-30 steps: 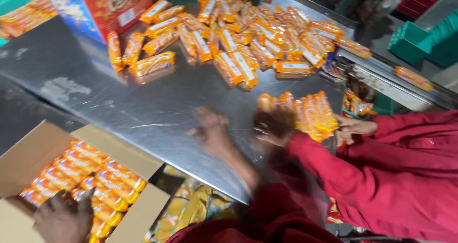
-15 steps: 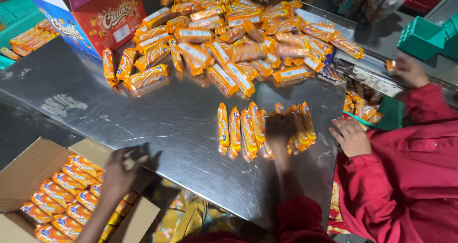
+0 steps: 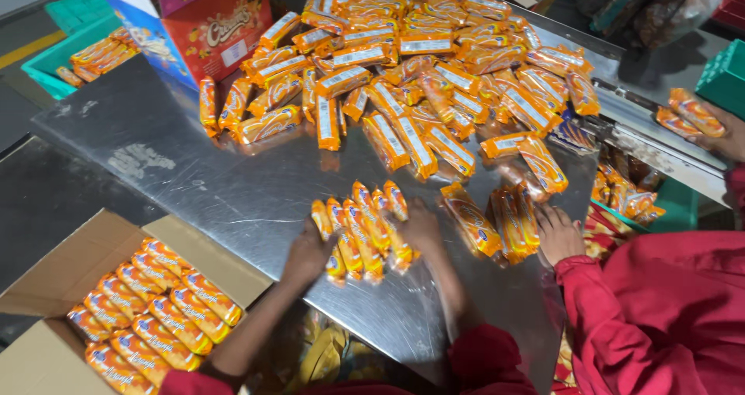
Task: The person packs orange snack bars from a metal table into cardboard boxes. They repeatedly pick up groups of snack bars, arrange them, and place them into the boxes. Another person is visible working alongside.
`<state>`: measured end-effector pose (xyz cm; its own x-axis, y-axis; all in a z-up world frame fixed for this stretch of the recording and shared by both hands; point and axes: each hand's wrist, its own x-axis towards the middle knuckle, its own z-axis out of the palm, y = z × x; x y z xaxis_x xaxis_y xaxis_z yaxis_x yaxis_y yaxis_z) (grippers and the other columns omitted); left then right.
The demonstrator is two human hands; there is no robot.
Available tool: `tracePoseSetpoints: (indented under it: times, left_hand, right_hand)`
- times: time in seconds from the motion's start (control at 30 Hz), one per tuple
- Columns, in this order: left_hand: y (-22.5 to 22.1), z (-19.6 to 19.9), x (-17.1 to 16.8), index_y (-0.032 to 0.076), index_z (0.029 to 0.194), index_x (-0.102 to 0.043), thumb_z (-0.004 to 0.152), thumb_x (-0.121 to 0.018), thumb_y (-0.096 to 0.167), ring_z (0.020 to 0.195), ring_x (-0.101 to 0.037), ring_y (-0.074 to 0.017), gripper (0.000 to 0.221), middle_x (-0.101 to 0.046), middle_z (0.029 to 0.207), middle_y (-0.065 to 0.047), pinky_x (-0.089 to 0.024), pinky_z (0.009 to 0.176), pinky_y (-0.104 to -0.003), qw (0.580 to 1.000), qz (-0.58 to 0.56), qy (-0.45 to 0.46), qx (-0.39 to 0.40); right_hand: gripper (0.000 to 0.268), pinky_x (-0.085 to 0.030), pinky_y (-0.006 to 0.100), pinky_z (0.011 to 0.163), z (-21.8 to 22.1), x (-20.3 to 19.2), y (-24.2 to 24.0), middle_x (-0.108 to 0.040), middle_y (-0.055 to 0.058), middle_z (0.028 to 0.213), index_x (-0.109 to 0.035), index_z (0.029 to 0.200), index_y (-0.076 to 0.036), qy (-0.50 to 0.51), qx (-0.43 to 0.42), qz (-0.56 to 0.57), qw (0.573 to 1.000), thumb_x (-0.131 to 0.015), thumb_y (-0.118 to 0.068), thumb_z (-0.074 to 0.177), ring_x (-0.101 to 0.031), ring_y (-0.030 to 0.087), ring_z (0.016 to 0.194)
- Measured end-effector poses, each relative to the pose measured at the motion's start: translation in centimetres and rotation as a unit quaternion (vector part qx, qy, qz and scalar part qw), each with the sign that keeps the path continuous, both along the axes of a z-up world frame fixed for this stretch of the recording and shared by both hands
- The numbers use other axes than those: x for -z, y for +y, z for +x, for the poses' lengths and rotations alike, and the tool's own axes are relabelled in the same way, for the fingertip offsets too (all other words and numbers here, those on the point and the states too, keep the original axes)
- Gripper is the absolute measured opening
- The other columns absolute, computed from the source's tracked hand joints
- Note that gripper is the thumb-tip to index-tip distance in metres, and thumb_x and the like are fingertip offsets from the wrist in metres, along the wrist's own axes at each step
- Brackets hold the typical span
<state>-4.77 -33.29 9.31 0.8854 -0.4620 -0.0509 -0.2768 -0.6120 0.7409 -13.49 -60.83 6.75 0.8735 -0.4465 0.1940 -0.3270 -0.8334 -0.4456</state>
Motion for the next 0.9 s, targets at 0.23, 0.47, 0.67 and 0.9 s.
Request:
tracePoseSetpoints:
  times: [0.23,0.47,0.67,0.9]
  left_hand:
    - [4.6,-3.9,-6.3,-0.002,0.140,-0.034,0.074,-0.082,0.053,0.085,-0.071,-0.0492,0.098,-0.071,0.089,-0.029,-0.057,0.075,-0.055,0.995,-0.047,-0.068,-0.061]
    - [7.4,-4.8,-7.0,-0.004,0.143,-0.034,0.071,-0.089,0.042,0.097,-0.069,-0.0510,0.102,-0.068,0.110,-0.031,-0.056,0.079,-0.054,0.980,-0.136,-0.109,-0.101]
    - [16.9,-3.5,-7.4,-0.003,0.142,-0.030,0.066,-0.091,0.049,0.095,-0.071,-0.0470,0.110,-0.069,0.107,-0.031,-0.058,0.079,-0.051,0.954,-0.107,-0.136,-0.245]
    - [32.6,-1.1,-6.4,-0.006,0.137,-0.029,0.082,-0.081,0.052,0.096,-0.070,-0.0450,0.095,-0.069,0.107,-0.025,-0.056,0.081,-0.052,0.891,-0.099,-0.216,-0.387]
  right_hand:
    - [0.086,-0.052,0.050,0.086,-1.5,-2.8,5.4,-0.059,0.022,0.114,-0.050,0.127,0.001,-0.223,-0.092,0.039,0.970,-0.093,-0.043,0.068,-0.063,0.043,0.105]
    - [0.089,-0.055,0.045,0.091,-0.5,-4.1,10.7,-0.065,0.019,0.123,-0.046,0.133,-0.003,-0.161,-0.092,0.120,0.975,-0.095,-0.028,0.063,-0.067,0.037,0.112]
    - [0.112,-0.055,0.046,0.093,4.2,-8.7,19.9,-0.060,0.026,0.130,-0.032,0.148,0.002,-0.257,-0.197,0.145,0.935,-0.096,-0.035,0.064,-0.066,0.041,0.116]
    - [0.100,-0.054,0.052,0.094,15.2,-7.8,35.8,-0.061,0.025,0.133,-0.035,0.153,-0.009,-0.140,-0.306,0.075,0.939,-0.085,-0.053,0.079,-0.064,0.046,0.115]
